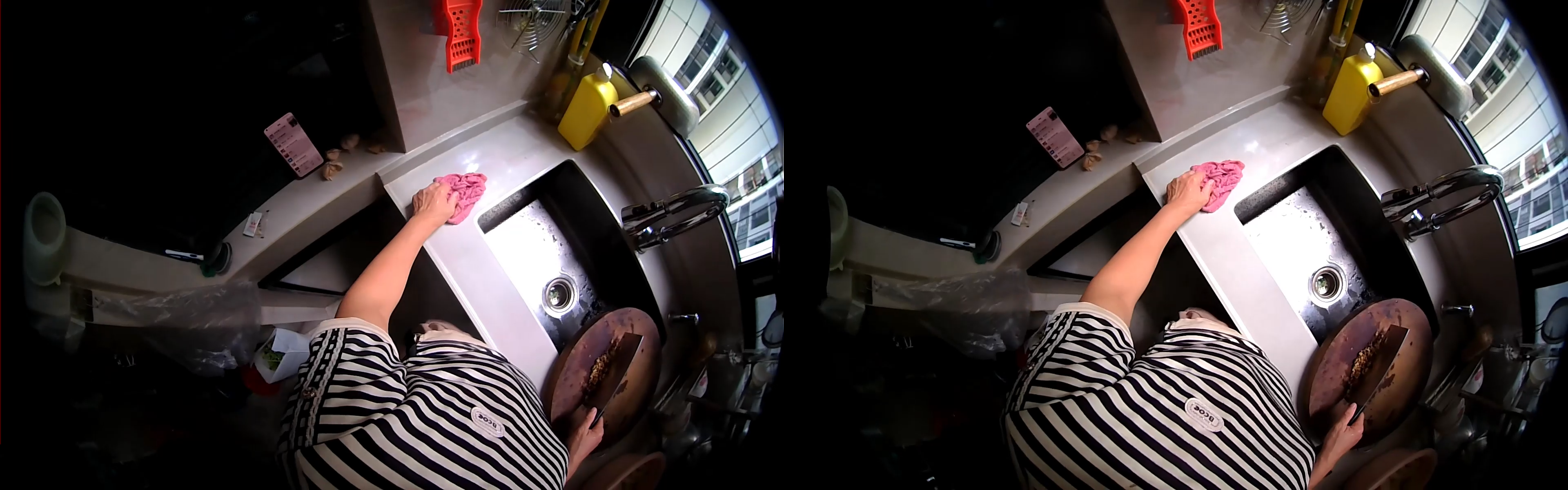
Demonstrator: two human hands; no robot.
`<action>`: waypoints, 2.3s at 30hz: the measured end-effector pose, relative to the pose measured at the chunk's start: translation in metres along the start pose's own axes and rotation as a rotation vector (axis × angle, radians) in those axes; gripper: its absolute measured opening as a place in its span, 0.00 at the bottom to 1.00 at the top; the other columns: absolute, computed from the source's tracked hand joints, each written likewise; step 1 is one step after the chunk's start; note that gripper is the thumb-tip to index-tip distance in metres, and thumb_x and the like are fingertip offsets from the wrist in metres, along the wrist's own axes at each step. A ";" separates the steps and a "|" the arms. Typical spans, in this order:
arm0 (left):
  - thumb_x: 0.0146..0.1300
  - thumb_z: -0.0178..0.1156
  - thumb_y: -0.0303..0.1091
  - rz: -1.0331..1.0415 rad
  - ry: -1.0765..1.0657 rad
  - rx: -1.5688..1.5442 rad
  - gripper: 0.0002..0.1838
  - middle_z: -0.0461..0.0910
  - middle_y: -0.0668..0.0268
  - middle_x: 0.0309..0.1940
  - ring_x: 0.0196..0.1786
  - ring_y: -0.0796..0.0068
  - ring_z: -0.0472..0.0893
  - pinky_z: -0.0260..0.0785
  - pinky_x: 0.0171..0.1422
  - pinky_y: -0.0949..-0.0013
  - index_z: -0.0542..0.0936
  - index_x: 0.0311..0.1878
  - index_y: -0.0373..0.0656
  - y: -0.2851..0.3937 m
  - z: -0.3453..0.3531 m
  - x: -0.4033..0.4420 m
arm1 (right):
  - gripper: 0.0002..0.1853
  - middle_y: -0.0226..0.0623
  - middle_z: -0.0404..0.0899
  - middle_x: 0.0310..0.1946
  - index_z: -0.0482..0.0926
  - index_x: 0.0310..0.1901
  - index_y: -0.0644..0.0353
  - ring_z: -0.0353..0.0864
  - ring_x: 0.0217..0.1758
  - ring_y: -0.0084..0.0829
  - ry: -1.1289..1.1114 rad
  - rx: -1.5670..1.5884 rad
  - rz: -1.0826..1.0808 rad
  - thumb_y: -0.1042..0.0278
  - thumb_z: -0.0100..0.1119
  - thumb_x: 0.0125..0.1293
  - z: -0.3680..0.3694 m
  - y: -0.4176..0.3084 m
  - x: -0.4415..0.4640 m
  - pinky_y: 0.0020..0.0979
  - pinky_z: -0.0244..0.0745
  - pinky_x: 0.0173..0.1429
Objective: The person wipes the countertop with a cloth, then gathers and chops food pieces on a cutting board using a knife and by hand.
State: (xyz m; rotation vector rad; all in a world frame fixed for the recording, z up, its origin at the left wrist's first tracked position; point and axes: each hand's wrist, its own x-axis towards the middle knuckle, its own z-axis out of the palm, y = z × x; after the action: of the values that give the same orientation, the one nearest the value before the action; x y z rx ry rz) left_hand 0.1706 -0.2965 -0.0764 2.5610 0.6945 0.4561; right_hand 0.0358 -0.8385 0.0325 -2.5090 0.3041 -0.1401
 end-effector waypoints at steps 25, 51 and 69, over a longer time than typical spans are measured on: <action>0.59 0.59 0.35 0.597 -0.200 -0.358 0.20 0.70 0.52 0.51 0.55 0.51 0.70 0.61 0.61 0.57 0.72 0.54 0.38 0.185 0.071 -0.130 | 0.18 0.50 0.77 0.20 0.75 0.31 0.61 0.78 0.27 0.53 0.066 -0.059 0.071 0.52 0.57 0.64 -0.037 -0.011 0.002 0.47 0.72 0.32; 0.52 0.58 0.26 0.145 0.602 -0.043 0.17 0.74 0.55 0.46 0.49 0.52 0.71 0.64 0.56 0.57 0.75 0.48 0.39 0.013 -0.055 -0.085 | 0.26 0.53 0.78 0.28 0.74 0.41 0.73 0.74 0.30 0.50 -0.103 -0.032 0.030 0.50 0.48 0.71 -0.027 0.051 0.030 0.42 0.69 0.38; 0.52 0.57 0.23 -0.236 0.108 0.878 0.40 0.68 0.57 0.55 0.59 0.56 0.65 0.58 0.63 0.56 0.61 0.71 0.60 -0.172 -0.222 -0.048 | 0.25 0.52 0.79 0.30 0.77 0.41 0.72 0.76 0.32 0.50 -0.132 -0.081 0.077 0.50 0.48 0.71 -0.026 0.040 0.029 0.42 0.70 0.40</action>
State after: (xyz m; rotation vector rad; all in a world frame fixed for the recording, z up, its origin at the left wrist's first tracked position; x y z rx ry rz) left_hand -0.0291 -0.1165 0.0169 3.1848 1.4787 0.2316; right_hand 0.0525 -0.8925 0.0316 -2.5680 0.3579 0.0702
